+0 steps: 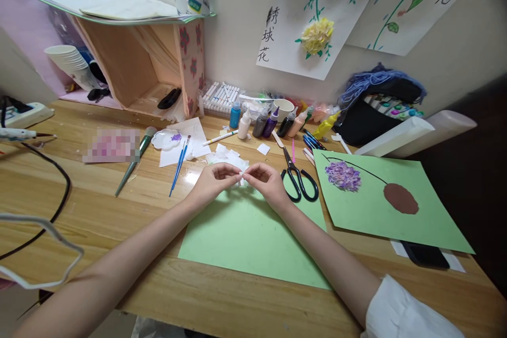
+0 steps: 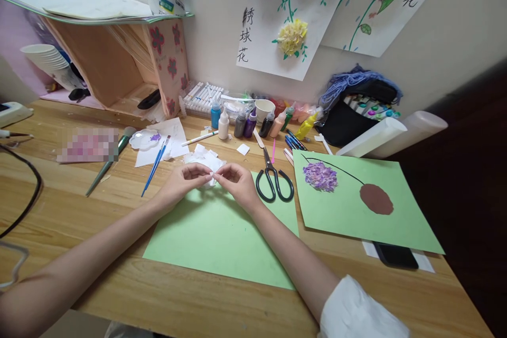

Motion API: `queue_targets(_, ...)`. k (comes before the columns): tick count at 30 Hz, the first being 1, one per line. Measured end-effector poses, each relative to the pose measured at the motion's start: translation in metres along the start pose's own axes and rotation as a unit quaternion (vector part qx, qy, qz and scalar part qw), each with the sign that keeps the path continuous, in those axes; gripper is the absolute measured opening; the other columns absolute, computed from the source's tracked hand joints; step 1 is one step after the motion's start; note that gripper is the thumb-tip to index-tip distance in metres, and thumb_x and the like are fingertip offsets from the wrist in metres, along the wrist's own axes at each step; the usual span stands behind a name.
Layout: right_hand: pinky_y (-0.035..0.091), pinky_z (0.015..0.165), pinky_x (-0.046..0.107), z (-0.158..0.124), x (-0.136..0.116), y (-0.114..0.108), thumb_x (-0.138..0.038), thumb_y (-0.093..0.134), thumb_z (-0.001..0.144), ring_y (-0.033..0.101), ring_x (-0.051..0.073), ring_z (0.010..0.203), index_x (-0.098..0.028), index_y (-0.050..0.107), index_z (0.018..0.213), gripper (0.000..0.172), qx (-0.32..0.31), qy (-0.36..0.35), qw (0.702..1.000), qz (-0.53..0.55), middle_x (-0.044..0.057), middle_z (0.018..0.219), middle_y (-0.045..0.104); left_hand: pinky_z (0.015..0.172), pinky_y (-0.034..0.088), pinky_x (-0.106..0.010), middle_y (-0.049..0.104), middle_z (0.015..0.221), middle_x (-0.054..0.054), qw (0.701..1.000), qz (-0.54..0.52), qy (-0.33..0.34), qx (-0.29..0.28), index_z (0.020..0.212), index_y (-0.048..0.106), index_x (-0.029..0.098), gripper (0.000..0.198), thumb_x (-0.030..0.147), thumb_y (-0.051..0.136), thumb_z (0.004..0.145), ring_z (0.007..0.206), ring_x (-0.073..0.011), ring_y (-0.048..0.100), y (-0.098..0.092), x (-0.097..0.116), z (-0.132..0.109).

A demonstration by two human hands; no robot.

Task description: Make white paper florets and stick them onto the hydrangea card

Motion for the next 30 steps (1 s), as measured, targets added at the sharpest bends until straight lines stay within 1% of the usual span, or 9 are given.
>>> queue_targets(6,0.042,0.055,0.024,-0.002,-0.002,0.004,-0.032,0.068,0.072,0.050,0.010,0.061,-0.018,0.060,0.085,0.020,-0.015,-0.021,0.998,-0.054,0.001,0.078,0.059,0.063,0.044,-0.024,0.061,0.075,-0.003,0.999,0.009,0.034,0.032,0.077,0.059,0.013,0.023,0.029,0.069,0.064,0.067,-0.0124,0.057,-0.003,0.000,0.001)
queue_targets(11,0.044,0.061,0.026,-0.001,-0.001,0.005,-0.031,0.069,0.071,0.051,0.010,0.067,-0.022,0.054,0.110,0.042,-0.025,-0.007,0.998,-0.049,0.006,0.107,0.058,0.062,0.040,-0.022,0.054,0.074,0.000,0.998,-0.019,0.064,0.015,0.082,0.056,0.014,0.019,0.021,0.060,0.065,0.069,-0.0109,0.050,-0.003,0.008,-0.002)
queue_targets(13,0.045,0.064,0.026,-0.001,0.001,0.007,-0.032,0.067,0.073,0.053,0.012,0.070,-0.021,0.058,0.104,0.034,-0.047,0.011,0.998,-0.029,0.006,0.101,0.061,0.060,0.038,-0.021,0.051,0.074,0.001,0.997,-0.017,0.073,0.005,0.082,0.056,0.014,0.017,0.020,0.056,0.066,0.067,-0.0106,0.048,-0.002,0.009,-0.002)
queue_targets(15,0.044,0.065,0.027,-0.001,0.002,0.008,-0.033,0.067,0.073,0.054,0.013,0.071,-0.019,0.062,0.087,0.021,-0.060,0.024,0.998,-0.014,0.004,0.086,0.062,0.058,0.036,-0.022,0.049,0.072,0.001,0.997,-0.005,0.083,0.003,0.079,0.053,0.015,0.014,0.019,0.053,0.066,0.064,-0.0103,0.045,-0.002,0.009,-0.002)
queue_targets(18,0.043,0.061,0.026,-0.001,0.003,0.007,-0.034,0.067,0.072,0.053,0.012,0.064,-0.017,0.059,0.071,0.019,-0.048,0.028,0.998,-0.020,0.001,0.072,0.059,0.058,0.036,-0.022,0.046,0.071,0.002,0.994,0.037,0.101,0.007,0.078,0.050,0.016,0.012,0.019,0.053,0.067,0.063,-0.0103,0.044,-0.002,0.006,-0.001)
queue_targets(22,0.042,0.058,0.025,-0.003,-0.002,-0.001,-0.033,0.064,0.076,0.050,0.012,0.061,-0.018,0.059,0.075,0.016,0.035,-0.027,0.994,-0.096,0.000,0.069,0.057,0.058,0.035,-0.022,0.048,0.073,0.002,0.980,0.140,0.129,0.063,0.083,0.049,0.017,0.011,0.020,0.053,0.073,0.061,-0.0097,0.042,-0.004,0.007,-0.005)
queue_targets(25,0.042,0.060,0.026,-0.006,-0.011,-0.007,-0.029,0.061,0.078,0.051,0.012,0.061,-0.019,0.061,0.079,0.010,0.107,-0.084,0.976,-0.167,0.000,0.070,0.059,0.056,0.035,-0.021,0.051,0.072,0.002,0.968,0.187,0.143,0.090,0.080,0.050,0.017,0.008,0.024,0.053,0.076,0.060,-0.0097,0.043,-0.004,0.011,-0.010)
queue_targets(27,0.043,0.060,0.027,-0.008,-0.017,-0.006,-0.026,0.060,0.079,0.053,0.013,0.062,-0.019,0.063,0.080,0.008,0.115,-0.116,0.967,-0.196,0.001,0.073,0.060,0.057,0.036,-0.022,0.053,0.070,0.001,0.966,0.204,0.138,0.073,0.077,0.054,0.017,0.011,0.028,0.053,0.079,0.061,-0.0102,0.045,-0.001,0.012,-0.012)
queue_targets(30,0.044,0.062,0.028,-0.009,-0.025,0.000,-0.023,0.059,0.080,0.054,0.015,0.067,-0.020,0.065,0.080,0.007,0.080,-0.156,0.958,-0.228,0.003,0.078,0.063,0.060,0.038,-0.023,0.059,0.073,-0.001,0.969,0.207,0.125,0.043,0.078,0.060,0.016,0.020,0.034,0.052,0.081,0.063,-0.0112,0.048,0.004,0.010,-0.011)
Point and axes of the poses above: each hand's wrist, its own z-axis towards the middle knuckle, its own y-axis out of the palm, x = y × z, the point moved 5 cm from there along z, towards the middle knuckle
